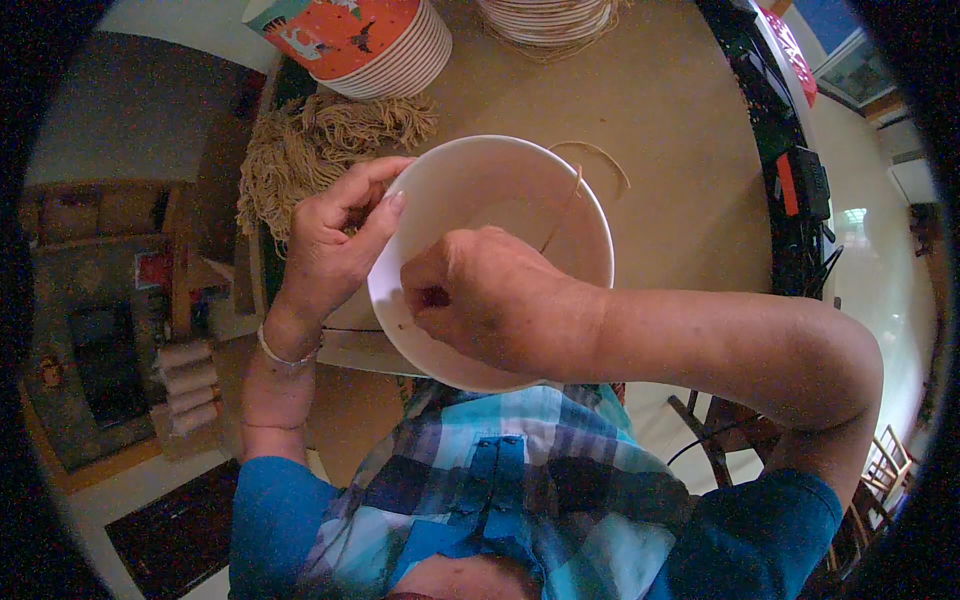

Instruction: Attaching handles or strings to decorative paper buckets.

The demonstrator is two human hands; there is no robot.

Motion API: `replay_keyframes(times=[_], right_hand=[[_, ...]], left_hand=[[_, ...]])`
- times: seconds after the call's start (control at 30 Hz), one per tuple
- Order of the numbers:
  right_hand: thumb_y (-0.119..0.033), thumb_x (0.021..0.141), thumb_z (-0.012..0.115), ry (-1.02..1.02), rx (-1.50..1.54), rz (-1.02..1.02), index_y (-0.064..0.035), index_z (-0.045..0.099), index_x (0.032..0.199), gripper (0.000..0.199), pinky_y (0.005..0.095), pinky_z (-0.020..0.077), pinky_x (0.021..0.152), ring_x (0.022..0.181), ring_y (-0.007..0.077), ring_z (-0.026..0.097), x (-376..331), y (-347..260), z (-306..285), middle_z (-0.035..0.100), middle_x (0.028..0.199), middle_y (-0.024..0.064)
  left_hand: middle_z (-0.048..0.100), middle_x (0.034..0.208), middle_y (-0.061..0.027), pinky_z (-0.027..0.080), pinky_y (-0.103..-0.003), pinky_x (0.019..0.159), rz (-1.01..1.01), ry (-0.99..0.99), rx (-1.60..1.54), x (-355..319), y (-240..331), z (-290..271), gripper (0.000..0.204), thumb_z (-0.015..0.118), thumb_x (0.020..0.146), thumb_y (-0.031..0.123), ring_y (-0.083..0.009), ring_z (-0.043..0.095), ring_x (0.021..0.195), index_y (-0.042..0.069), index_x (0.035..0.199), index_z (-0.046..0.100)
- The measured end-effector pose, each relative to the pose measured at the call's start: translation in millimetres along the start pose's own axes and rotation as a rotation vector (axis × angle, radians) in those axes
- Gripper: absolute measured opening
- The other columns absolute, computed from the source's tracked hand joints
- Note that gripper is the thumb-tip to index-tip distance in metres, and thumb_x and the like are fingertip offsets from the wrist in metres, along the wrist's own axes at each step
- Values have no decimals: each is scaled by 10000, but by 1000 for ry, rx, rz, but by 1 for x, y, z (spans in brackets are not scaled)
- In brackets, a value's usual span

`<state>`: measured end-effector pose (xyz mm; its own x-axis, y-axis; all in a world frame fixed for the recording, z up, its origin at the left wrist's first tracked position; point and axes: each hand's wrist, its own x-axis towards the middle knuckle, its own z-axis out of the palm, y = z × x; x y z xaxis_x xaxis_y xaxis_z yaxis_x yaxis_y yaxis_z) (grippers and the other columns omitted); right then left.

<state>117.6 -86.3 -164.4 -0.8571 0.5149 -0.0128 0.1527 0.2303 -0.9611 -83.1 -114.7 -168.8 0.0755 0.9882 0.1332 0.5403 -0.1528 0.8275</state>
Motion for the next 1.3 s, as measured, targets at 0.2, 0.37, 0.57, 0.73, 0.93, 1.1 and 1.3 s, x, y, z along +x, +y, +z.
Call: replay_keyframes(times=[0.2, 0.37, 0.57, 0.73, 0.93, 1.1, 1.3], right_hand=[[-97, 806, 604, -4, 10, 23, -14, 670, 779, 109, 444, 525, 691, 746, 384, 661, 0, -1, 0, 652, 775, 224], [-101, 807, 607, 8, 4, -5, -21, 682, 798, 110, 442, 529, 696, 747, 387, 661, 1, 2, 2, 655, 777, 222], [-109, 808, 611, -10, 4, -15, -26, 691, 835, 118, 442, 532, 703, 748, 389, 661, 1, 2, 3, 658, 781, 220], [-108, 805, 610, -16, -1, 22, -21, 691, 840, 124, 443, 532, 703, 749, 387, 663, 2, -2, 4, 657, 780, 222], [-54, 812, 644, -41, -21, 24, 5, 660, 850, 72, 357, 519, 695, 714, 297, 656, 3, -4, 5, 654, 783, 169], [-105, 787, 624, -23, 5, 24, -32, 698, 846, 120, 438, 527, 677, 739, 382, 666, 3, -8, 4, 662, 784, 214], [-61, 791, 674, -16, 9, 76, -15, 680, 871, 92, 352, 506, 669, 690, 291, 645, 2, -7, 10, 642, 766, 165]], left_hand=[[697, 921, -23, 500, -217, 733, -91, -96, 74, 1, 11, -6, 258, 564, 953, 36, -37, 607, 828, 5, 1205, 612], [697, 932, -28, 502, -222, 739, -92, -87, 41, 0, 12, -4, 257, 569, 954, 44, -46, 612, 831, 3, 1203, 611], [691, 1004, -39, 501, -228, 785, -130, -62, -56, -5, 2, -2, 250, 570, 972, 75, -66, 617, 896, -1, 1208, 604], [626, 723, -28, 466, -229, 586, -42, 28, -102, -7, -7, 3, 240, 627, 943, 151, -41, 554, 650, 51, 1160, 646], [607, 720, -2, 439, -204, 576, -111, 120, -202, -22, -1, 2, 178, 541, 1000, 173, -32, 538, 664, 28, 1074, 612], [626, 803, -25, 477, -223, 597, -263, 18, -177, -70, 9, -11, 65, 572, 904, -1, -62, 579, 683, -5, 963, 600], [630, 797, -98, 509, -273, 618, -135, -150, -21, -87, 30, -10, 183, 670, 831, 40, -143, 634, 683, -19, 991, 603]])
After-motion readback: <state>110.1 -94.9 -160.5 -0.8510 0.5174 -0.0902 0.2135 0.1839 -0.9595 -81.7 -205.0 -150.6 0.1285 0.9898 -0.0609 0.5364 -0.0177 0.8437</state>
